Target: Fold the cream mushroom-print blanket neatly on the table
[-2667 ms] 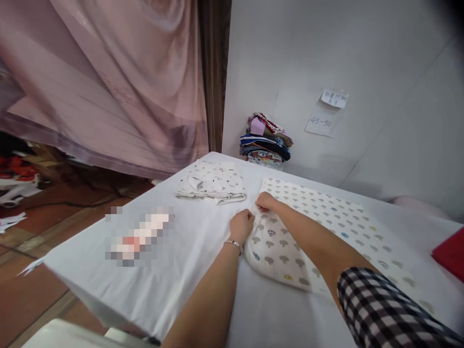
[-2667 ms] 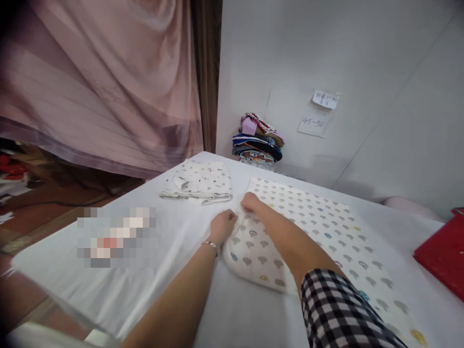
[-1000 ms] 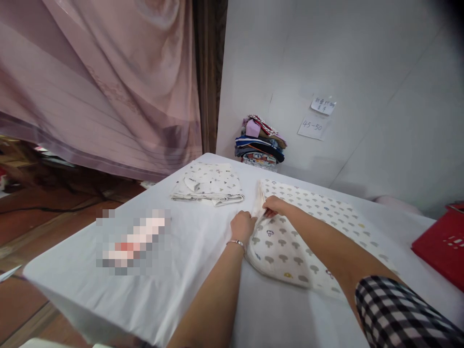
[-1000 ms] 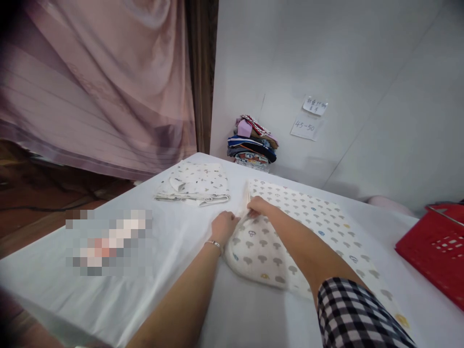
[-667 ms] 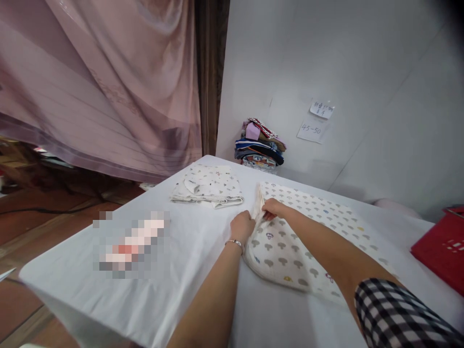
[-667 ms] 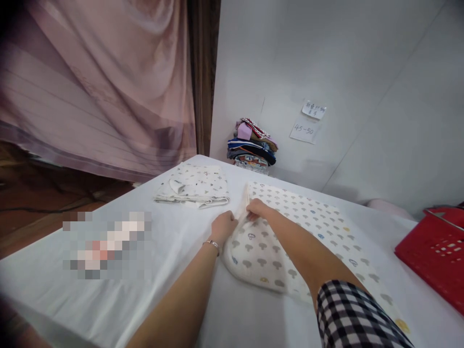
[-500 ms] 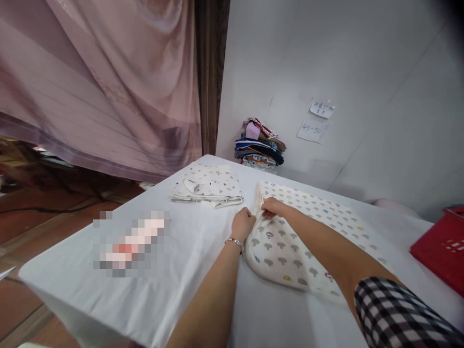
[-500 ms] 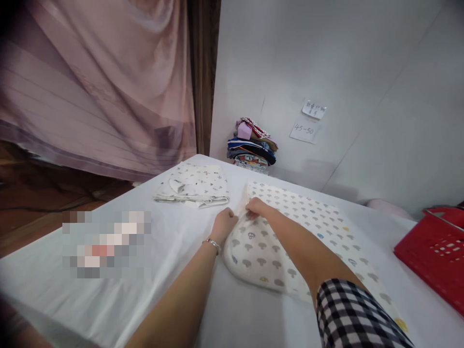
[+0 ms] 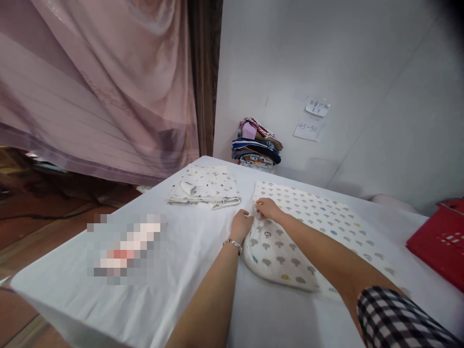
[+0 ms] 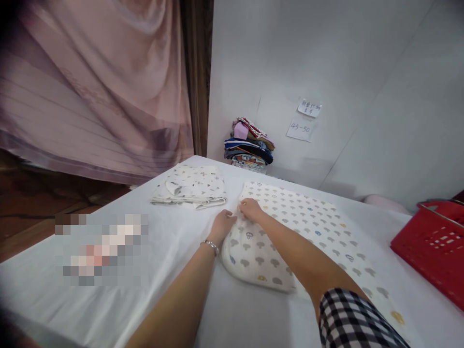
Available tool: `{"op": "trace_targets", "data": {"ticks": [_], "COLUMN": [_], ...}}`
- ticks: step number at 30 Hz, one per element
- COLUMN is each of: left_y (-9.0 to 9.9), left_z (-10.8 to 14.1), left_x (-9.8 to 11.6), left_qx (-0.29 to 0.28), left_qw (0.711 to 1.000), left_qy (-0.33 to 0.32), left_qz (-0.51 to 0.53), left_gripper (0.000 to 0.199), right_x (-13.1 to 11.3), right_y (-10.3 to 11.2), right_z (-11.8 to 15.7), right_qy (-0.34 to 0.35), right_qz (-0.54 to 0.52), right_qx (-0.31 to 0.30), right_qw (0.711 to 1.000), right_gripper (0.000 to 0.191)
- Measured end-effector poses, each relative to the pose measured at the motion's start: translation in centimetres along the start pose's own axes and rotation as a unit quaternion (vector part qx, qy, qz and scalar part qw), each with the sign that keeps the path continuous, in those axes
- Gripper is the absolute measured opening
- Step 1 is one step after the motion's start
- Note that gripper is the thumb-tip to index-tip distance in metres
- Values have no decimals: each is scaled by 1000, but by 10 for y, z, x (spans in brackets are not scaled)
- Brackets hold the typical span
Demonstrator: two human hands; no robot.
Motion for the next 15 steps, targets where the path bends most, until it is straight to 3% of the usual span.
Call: {"op": "trace_targets", "data": {"ticks": [3, 6, 9, 13, 15], "left_y": [0, -1, -1, 1, 4], "left_z": [-5, -10, -12, -7, -3], "left_x": [-4, -6, -3, 9, 14], "left_qx": [-1, -9, -12, -20, -29], "left_qw": [1000, 999, 997, 992, 989], "left_qy": [13, 24, 36, 52, 59], "left_qz": [5, 28, 62, 110, 130], "left_gripper": [28, 29, 32, 37, 37], "right_x": [14, 31, 40, 35, 32], "right_y": [7, 4, -9, -39, -52], "right_z": [47, 107, 154, 169, 164], "right_qy": [81, 209, 262, 272, 287], "right_qz": [18, 82, 131, 150, 158], "right_qx": [39, 10, -15, -27, -6], "right_qw": [996, 974, 956, 950, 945], "right_gripper": [26, 32, 50, 93, 100]}}
Point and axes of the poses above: each hand's wrist, its own z-axis away from the middle knuckle, its own y-axis out of the back of the hand, x = y × z, the point moved 1 cm from there along -z, towards the middle knuckle, and after that the axes turned 13 degrees about -z, right-handed, at the moved point
